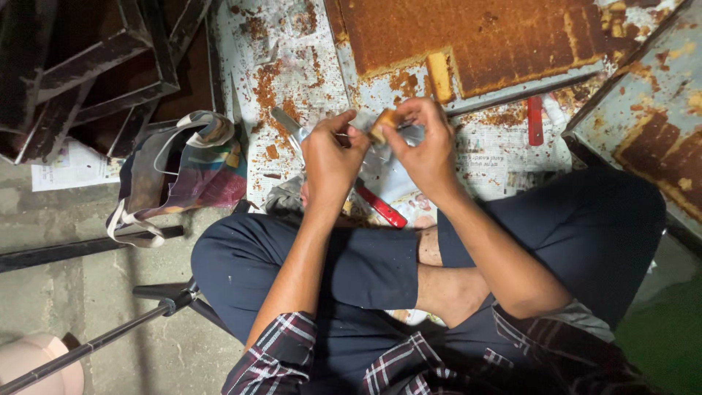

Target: The person packages slices of cake by picking them up from a tray, placing them into individual plastic bags, and folding the bags closed by hand.

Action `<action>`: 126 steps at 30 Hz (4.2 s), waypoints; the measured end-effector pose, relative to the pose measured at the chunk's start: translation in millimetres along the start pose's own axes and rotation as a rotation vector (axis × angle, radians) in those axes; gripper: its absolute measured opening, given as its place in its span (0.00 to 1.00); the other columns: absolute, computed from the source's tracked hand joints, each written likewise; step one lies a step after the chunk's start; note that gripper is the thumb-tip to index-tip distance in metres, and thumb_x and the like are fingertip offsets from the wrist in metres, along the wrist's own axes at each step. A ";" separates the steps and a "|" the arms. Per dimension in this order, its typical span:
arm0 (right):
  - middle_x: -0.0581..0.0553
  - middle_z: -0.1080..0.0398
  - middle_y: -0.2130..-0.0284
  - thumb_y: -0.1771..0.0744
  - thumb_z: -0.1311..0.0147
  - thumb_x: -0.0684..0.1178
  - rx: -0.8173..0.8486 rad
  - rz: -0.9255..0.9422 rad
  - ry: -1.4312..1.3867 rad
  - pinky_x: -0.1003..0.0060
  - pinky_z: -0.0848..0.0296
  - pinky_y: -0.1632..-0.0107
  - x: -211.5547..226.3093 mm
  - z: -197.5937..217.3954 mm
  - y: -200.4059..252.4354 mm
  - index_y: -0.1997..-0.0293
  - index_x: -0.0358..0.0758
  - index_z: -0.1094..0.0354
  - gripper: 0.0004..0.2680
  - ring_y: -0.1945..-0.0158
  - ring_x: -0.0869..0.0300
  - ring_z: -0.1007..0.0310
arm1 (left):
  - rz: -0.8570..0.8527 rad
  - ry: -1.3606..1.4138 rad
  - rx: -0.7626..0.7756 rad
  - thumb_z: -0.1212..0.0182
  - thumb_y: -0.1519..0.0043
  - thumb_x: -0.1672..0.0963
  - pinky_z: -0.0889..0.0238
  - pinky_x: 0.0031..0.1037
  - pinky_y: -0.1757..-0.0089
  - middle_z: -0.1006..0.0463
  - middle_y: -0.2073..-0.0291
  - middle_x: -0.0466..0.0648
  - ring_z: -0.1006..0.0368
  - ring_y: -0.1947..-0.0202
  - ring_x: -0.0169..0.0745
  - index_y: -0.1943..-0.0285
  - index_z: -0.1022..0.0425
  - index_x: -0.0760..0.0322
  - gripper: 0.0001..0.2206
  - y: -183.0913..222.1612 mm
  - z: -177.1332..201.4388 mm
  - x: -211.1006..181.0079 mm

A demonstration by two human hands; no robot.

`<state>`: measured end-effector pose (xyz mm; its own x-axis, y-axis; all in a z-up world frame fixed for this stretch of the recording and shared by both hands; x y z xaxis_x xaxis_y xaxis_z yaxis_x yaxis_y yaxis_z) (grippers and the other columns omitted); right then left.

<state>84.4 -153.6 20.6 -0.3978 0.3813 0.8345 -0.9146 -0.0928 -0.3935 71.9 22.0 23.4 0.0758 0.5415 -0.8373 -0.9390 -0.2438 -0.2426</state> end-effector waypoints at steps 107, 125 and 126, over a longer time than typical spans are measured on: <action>0.40 0.25 0.64 0.31 0.37 0.40 0.694 0.523 0.417 0.67 0.27 0.62 198.9 66.3 -77.4 0.55 0.29 0.27 0.05 0.65 0.58 0.24 | 0.366 1.755 0.604 0.32 0.37 0.61 0.32 0.54 0.38 0.33 0.32 0.58 0.30 0.35 0.58 0.20 0.50 0.53 0.37 3.8 -39.7 -13.0; 0.41 0.24 0.47 0.23 0.57 0.48 0.803 0.031 -0.111 0.65 0.24 0.41 112.8 59.6 -91.4 0.52 0.37 0.36 0.07 0.41 0.58 0.24 | 0.206 1.387 0.562 0.33 0.33 0.57 0.33 0.38 0.37 0.21 0.40 0.57 0.25 0.40 0.45 0.29 0.34 0.70 0.24 2.4 -42.4 -17.3; 0.41 0.24 0.47 0.23 0.57 0.48 0.800 0.026 -0.113 0.65 0.24 0.41 110.3 60.0 -90.7 0.52 0.37 0.36 0.07 0.41 0.58 0.24 | 0.220 1.352 0.583 0.34 0.33 0.57 0.30 0.39 0.38 0.21 0.41 0.58 0.23 0.41 0.47 0.29 0.33 0.70 0.23 3.9 -43.7 -17.7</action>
<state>119.2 -158.3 171.4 -0.3853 0.2787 0.8797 -0.6629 -0.7468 -0.0538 81.6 -23.6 15.9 -0.1421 -0.6803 -0.7190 -0.9468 0.3053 -0.1018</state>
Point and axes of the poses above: each hand's wrist, its own y-axis away from the middle knuckle, its own z-axis out of the back of the hand, x = y × z, the point moved 8 cm from there along -y, towards the middle knuckle
